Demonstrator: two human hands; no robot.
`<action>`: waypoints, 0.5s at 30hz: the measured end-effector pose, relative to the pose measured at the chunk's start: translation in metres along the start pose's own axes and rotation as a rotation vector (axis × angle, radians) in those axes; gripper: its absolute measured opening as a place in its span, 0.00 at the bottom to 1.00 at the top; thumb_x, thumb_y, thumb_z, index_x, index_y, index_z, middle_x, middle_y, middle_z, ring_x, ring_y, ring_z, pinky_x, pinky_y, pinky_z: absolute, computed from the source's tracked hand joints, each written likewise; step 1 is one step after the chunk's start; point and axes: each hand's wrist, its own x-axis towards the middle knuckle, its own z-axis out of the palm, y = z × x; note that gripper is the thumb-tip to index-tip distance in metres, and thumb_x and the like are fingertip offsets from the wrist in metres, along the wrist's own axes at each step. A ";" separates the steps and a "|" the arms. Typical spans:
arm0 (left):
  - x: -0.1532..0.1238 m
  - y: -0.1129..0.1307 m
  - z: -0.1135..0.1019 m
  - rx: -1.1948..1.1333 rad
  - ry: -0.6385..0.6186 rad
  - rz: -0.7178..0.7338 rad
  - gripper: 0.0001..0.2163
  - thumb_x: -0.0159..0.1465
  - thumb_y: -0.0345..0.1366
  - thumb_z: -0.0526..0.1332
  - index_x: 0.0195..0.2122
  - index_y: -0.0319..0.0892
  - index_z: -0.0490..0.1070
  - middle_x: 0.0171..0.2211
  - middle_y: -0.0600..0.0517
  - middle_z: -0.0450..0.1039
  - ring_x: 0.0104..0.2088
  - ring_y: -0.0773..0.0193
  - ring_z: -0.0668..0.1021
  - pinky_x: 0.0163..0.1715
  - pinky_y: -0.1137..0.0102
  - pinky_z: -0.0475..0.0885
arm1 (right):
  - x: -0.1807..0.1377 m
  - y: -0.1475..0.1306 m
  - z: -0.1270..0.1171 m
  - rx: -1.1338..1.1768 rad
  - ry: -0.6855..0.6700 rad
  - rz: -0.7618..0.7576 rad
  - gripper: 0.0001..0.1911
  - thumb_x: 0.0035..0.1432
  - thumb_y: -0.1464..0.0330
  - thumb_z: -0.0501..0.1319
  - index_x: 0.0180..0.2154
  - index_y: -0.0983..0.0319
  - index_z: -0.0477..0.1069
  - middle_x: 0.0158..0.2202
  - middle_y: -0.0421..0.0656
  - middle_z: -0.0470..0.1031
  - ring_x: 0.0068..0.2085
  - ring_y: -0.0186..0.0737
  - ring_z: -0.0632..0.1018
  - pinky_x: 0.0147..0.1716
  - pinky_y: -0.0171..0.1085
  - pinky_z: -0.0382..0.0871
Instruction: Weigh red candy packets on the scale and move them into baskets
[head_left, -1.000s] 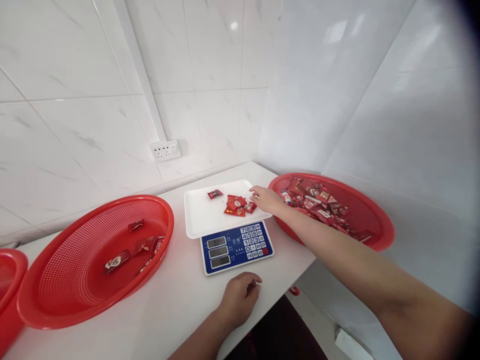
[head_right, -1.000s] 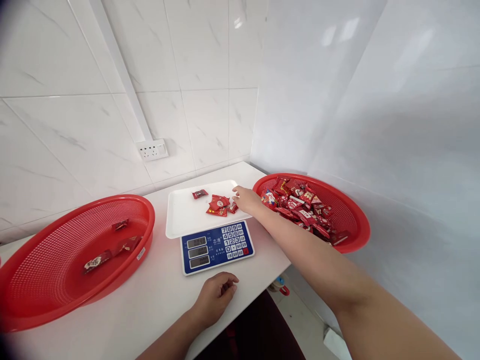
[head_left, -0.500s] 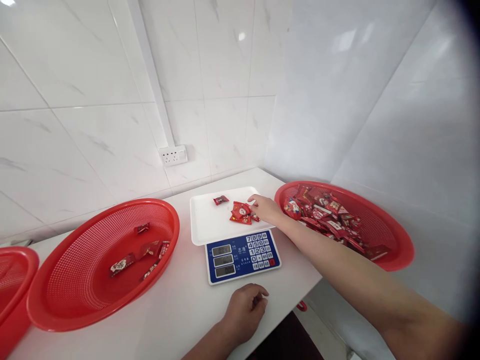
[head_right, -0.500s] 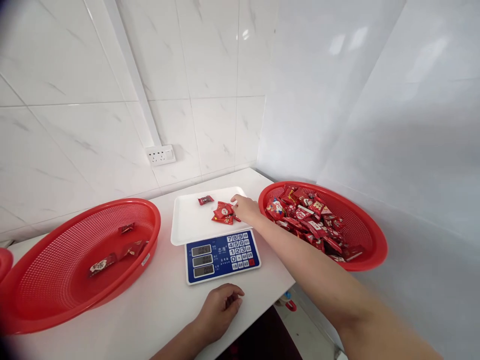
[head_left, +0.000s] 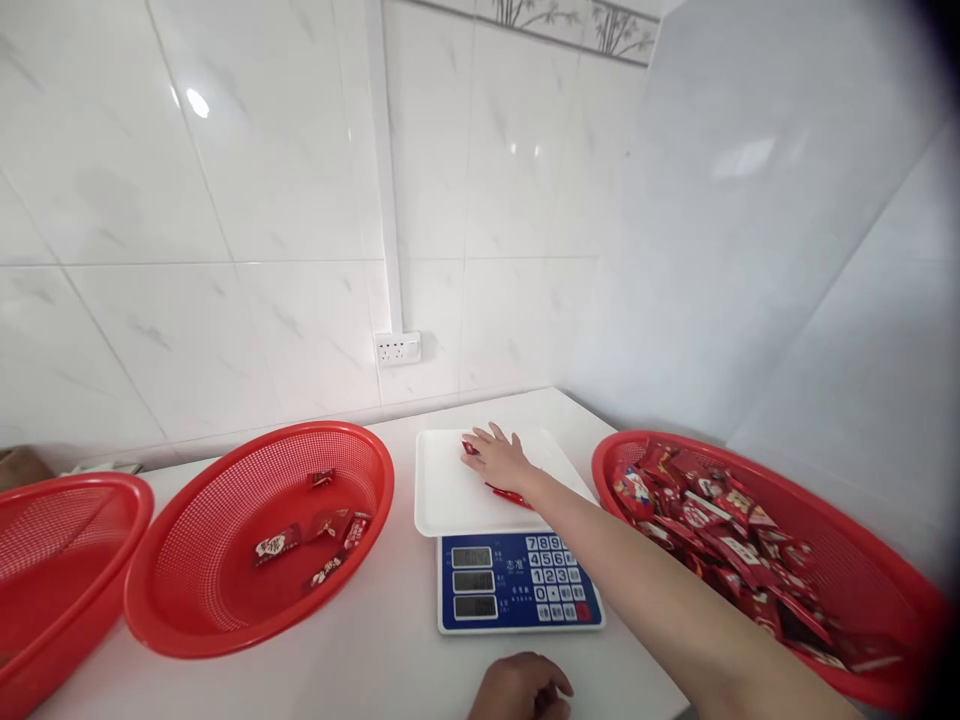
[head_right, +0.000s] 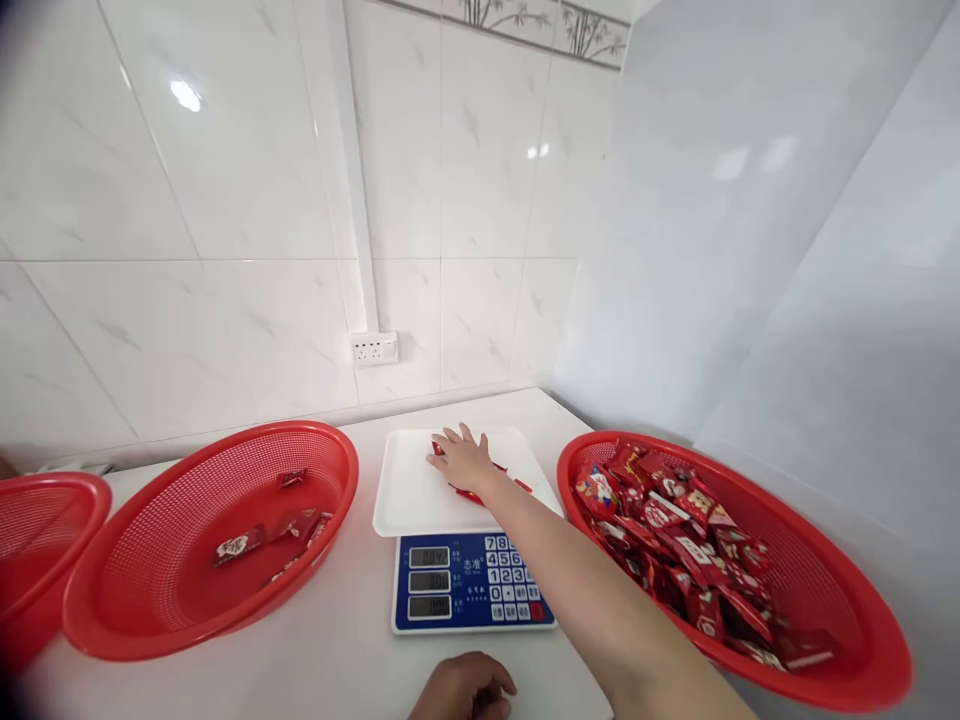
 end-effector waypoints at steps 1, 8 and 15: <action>0.002 -0.001 0.000 0.004 -0.009 -0.011 0.14 0.50 0.26 0.57 0.37 0.38 0.76 0.32 0.48 0.77 0.27 0.66 0.76 0.28 0.77 0.69 | 0.000 -0.001 0.001 -0.002 -0.026 -0.019 0.26 0.60 0.54 0.44 0.58 0.55 0.56 0.63 0.41 0.50 0.63 0.52 0.42 0.56 0.60 0.37; -0.003 0.007 -0.006 0.021 -0.018 -0.008 0.14 0.53 0.29 0.56 0.38 0.41 0.75 0.33 0.49 0.77 0.29 0.65 0.76 0.30 0.76 0.70 | -0.035 0.011 -0.006 0.113 0.024 -0.219 0.19 0.61 0.58 0.45 0.42 0.54 0.71 0.49 0.39 0.71 0.60 0.52 0.55 0.55 0.59 0.46; -0.011 0.014 -0.006 0.056 0.069 0.029 0.11 0.57 0.32 0.54 0.37 0.43 0.74 0.32 0.52 0.75 0.28 0.67 0.74 0.30 0.75 0.68 | -0.106 0.071 -0.029 0.096 0.243 -0.082 0.19 0.59 0.59 0.48 0.46 0.58 0.69 0.51 0.44 0.69 0.58 0.48 0.62 0.56 0.50 0.55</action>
